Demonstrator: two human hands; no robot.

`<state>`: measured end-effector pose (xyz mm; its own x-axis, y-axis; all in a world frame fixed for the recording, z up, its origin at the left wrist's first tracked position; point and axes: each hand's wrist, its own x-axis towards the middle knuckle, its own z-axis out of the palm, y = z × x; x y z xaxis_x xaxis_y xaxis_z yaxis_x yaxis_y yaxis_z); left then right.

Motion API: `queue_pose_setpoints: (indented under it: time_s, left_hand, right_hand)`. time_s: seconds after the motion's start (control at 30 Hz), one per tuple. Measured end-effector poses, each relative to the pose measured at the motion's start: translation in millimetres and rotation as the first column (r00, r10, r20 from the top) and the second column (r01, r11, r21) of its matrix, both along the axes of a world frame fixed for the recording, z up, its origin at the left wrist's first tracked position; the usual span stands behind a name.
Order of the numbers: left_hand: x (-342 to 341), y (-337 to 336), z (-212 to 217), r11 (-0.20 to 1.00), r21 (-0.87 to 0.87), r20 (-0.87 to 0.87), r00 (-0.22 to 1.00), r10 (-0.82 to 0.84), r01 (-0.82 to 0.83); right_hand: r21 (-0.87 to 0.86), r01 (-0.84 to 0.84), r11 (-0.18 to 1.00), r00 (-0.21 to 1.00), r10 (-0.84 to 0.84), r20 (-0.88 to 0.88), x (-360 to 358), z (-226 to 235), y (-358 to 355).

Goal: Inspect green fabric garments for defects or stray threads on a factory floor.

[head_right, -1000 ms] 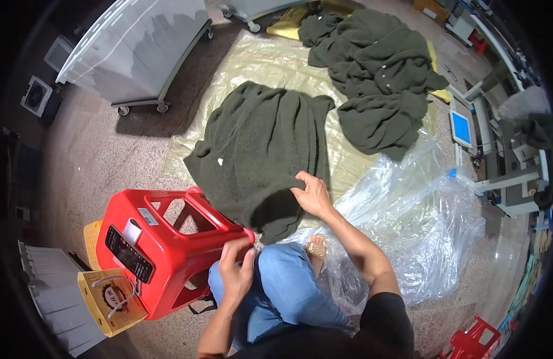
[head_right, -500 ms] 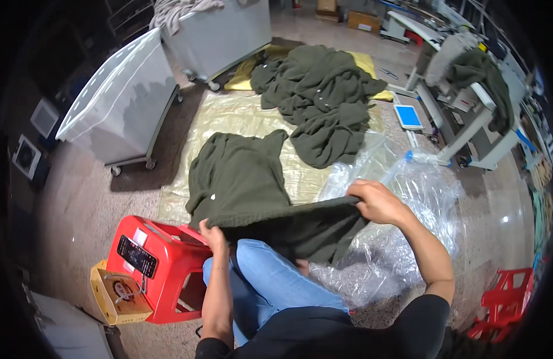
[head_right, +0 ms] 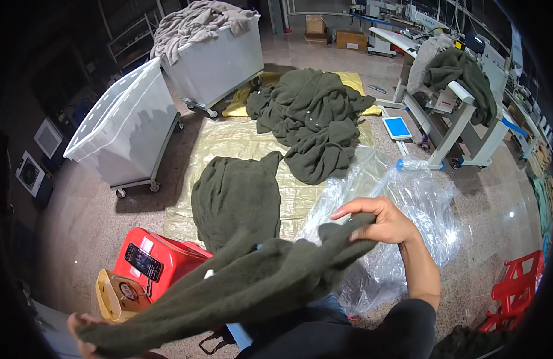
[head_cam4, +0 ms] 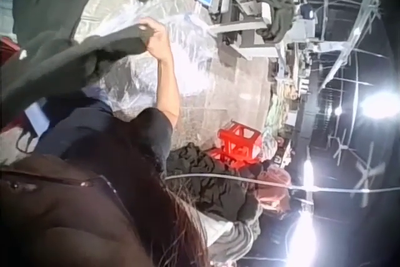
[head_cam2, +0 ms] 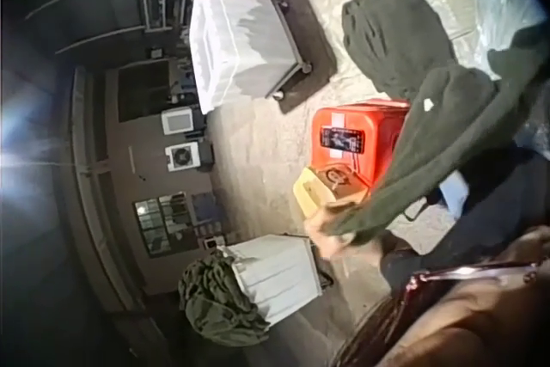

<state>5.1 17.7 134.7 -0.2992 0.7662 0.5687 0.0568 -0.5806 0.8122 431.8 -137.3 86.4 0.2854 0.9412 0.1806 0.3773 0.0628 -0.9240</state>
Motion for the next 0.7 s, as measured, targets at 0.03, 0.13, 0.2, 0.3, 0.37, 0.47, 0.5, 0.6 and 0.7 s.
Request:
queue_pose_setpoints:
  time_s: [0.03,0.13,0.2,0.3,0.37,0.47,0.5,0.6,0.7]
  left_hand:
    - [-76.2,17.4,-22.5,0.954,0.292,-0.086,0.995,-0.046,0.07]
    - [-148.2,4.2,2.9,0.563,0.384,-0.029,0.619,-0.785,0.732]
    - [-87.2,31.7,-49.3,0.798,0.58,-0.053,0.985,-0.165,0.165]
    - [-20.9,6.8,-90.7,0.91,-0.288,-0.226,0.902,-0.367,0.298]
    - [-47.3,58.4,-217.7,0.825,-0.558,-0.518,0.739,-0.431,0.09]
    - [-16.4,19.1,-225.5,0.964,-0.151,-0.728,0.684,0.042,-0.22]
    - [-15.3,5.2,-227.4,0.961,-0.133,-0.693,0.716,0.085,-0.243]
    - [-11.0,-44.1,-229.8,0.942,-0.203,-0.586,0.804,0.102,-0.268]
    - [-7.5,-59.5,-234.2,0.926,-0.136,-0.745,0.652,0.138,-0.351]
  right_hand:
    - [0.075,-0.149,0.986,0.987,0.154,-0.053,0.7,12.0,-6.7]
    - [0.111,-0.389,0.915,0.914,0.398,-0.074,-16.1,32.4,12.6]
    - [0.079,-0.52,0.851,0.847,0.525,-0.087,-29.3,28.9,39.3]
    - [0.117,0.018,0.993,0.992,-0.032,0.121,-36.5,-0.2,55.2]
    - [0.122,0.264,0.957,0.964,-0.266,0.0,-34.1,-11.3,65.9]
    - [0.144,0.419,0.897,0.876,-0.441,0.195,2.7,-50.5,65.6]
    - [0.083,0.431,0.898,0.889,-0.439,0.133,9.3,-63.3,64.7]
    - [0.023,0.362,0.932,0.932,-0.362,0.019,2.3,-89.2,71.2]
    - [-0.024,0.3,0.954,0.953,-0.299,0.044,-2.8,-108.0,83.2]
